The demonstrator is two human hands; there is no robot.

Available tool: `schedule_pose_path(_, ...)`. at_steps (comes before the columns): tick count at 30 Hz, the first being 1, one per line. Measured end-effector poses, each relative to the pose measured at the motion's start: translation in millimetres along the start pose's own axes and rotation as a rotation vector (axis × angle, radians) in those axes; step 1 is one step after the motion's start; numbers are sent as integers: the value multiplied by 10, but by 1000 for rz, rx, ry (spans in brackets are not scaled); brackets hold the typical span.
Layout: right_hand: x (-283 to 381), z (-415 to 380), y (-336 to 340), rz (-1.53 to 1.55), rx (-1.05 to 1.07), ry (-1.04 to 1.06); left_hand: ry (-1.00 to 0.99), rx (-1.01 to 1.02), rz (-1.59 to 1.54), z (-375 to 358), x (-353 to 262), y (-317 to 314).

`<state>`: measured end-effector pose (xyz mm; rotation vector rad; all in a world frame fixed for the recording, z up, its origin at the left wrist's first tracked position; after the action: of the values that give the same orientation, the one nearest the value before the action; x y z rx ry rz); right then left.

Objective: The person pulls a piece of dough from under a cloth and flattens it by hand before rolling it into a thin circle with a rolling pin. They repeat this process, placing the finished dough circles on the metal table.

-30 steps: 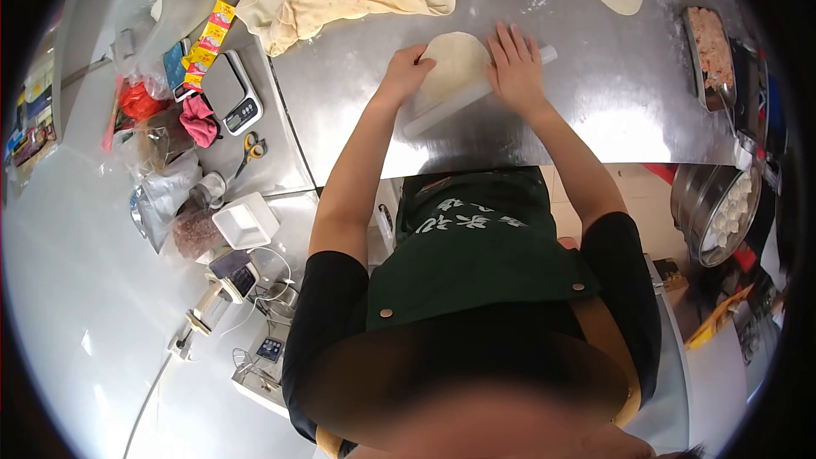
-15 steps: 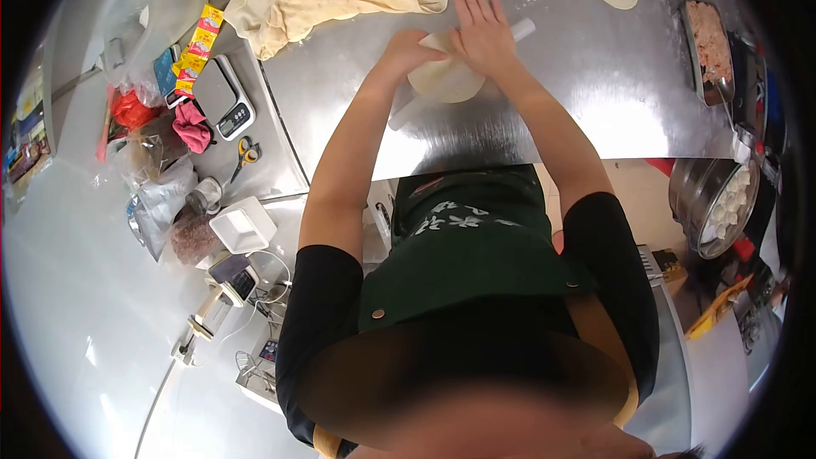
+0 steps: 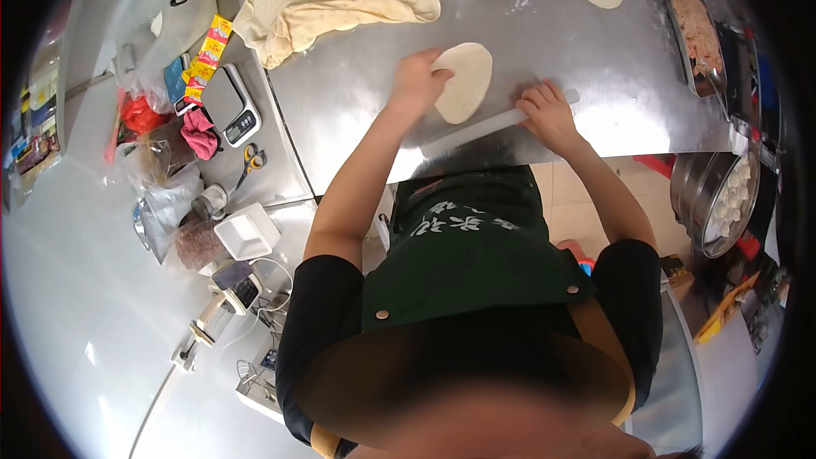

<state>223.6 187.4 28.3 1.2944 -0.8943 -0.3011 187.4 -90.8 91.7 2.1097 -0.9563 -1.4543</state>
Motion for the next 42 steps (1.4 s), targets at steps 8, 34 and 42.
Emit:
schedule_pose_path(8,82,598,49,21,-27,116,7,113,29,120,751,-136)
schedule_pose_path(34,133,111,-292,-46,-117,-41,-176,19,449,170,137,-335)
schedule_pose_path(42,44,-300,34,56,-147,-144,103,-152,-256,31,262,-143)
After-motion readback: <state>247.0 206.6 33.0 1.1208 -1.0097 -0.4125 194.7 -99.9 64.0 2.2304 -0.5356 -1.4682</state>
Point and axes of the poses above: each hand's wrist, its own z-axis towards the middle knuckle, its own y-axis out of the back of the hand, x = y × z, the point moved 1 cm from there along z, towards the middle knuckle, and after that the axes turned 3 degrees about -x, right-handed, at the moved point
